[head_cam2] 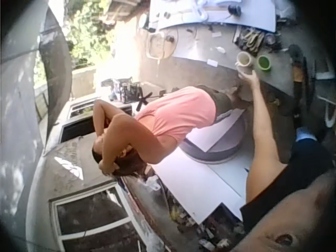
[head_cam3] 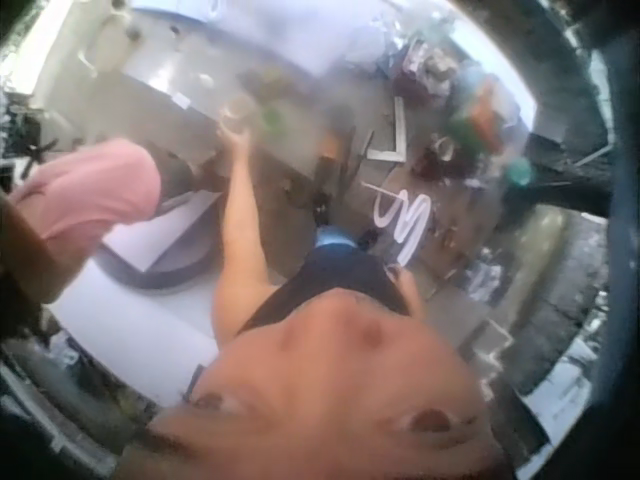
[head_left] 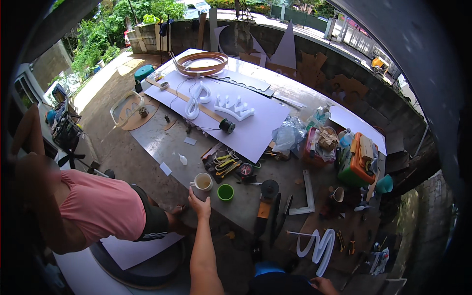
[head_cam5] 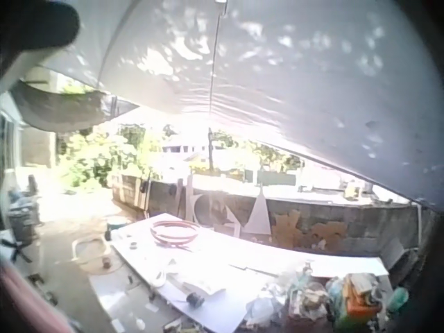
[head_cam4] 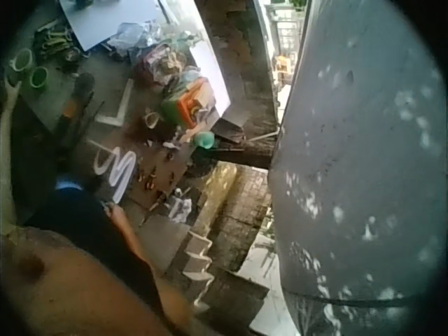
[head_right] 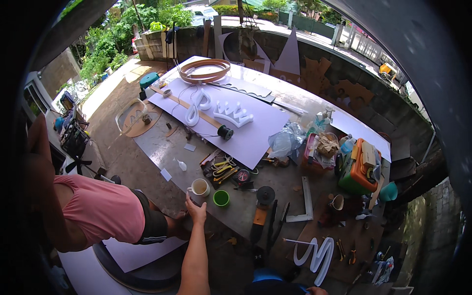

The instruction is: Fabricating a 3D channel letter by attaching a side wall strip to a letter face using glue.

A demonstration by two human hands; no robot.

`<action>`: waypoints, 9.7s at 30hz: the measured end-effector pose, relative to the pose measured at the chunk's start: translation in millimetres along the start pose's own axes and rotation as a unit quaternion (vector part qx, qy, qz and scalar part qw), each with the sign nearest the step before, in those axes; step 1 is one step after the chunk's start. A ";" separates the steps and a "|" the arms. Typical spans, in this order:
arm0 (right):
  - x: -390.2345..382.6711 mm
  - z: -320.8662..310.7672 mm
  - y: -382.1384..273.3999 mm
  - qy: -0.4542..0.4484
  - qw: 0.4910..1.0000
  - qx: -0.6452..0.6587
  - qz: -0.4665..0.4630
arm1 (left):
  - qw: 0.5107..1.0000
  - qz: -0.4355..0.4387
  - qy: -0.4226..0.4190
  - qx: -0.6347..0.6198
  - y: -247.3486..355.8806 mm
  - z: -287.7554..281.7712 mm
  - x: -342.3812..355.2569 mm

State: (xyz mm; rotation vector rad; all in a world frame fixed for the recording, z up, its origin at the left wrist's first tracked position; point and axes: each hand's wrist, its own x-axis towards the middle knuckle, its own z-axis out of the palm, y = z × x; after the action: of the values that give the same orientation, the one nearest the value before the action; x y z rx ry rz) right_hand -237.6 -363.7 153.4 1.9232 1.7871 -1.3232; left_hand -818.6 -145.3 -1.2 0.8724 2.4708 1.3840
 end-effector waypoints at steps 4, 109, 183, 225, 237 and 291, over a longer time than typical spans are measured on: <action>2.4 -7.1 0.8 0.007 1.000 0.021 -0.003 | 0.997 -0.036 0.068 0.026 -0.2 -21.1 -59.2; 28.2 -117.1 455.8 0.548 0.813 0.104 0.168 | 0.659 0.236 -0.680 0.219 313.4 -75.0 -486.4; -23.1 -231.0 489.1 0.496 0.840 0.188 0.113 | 0.782 0.446 -0.253 0.354 182.0 7.5 -406.1; 134.8 -363.9 559.2 0.446 0.869 0.170 0.130 | 0.795 -0.074 -0.417 0.434 151.8 -147.8 -678.1; 35.1 -205.0 463.6 0.476 0.824 0.302 0.065 | 0.844 -0.087 -0.460 0.262 97.8 -125.7 -640.1; 51.3 -174.2 448.4 0.423 0.860 0.260 0.118 | 0.855 -0.165 -0.442 0.215 125.7 -144.7 -639.3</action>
State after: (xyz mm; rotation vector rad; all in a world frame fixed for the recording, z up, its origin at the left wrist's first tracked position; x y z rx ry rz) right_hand 229.3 -322.1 34.0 3.2882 1.4348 -0.9907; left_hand -309.4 -564.1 102.4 0.8351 2.0188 0.1847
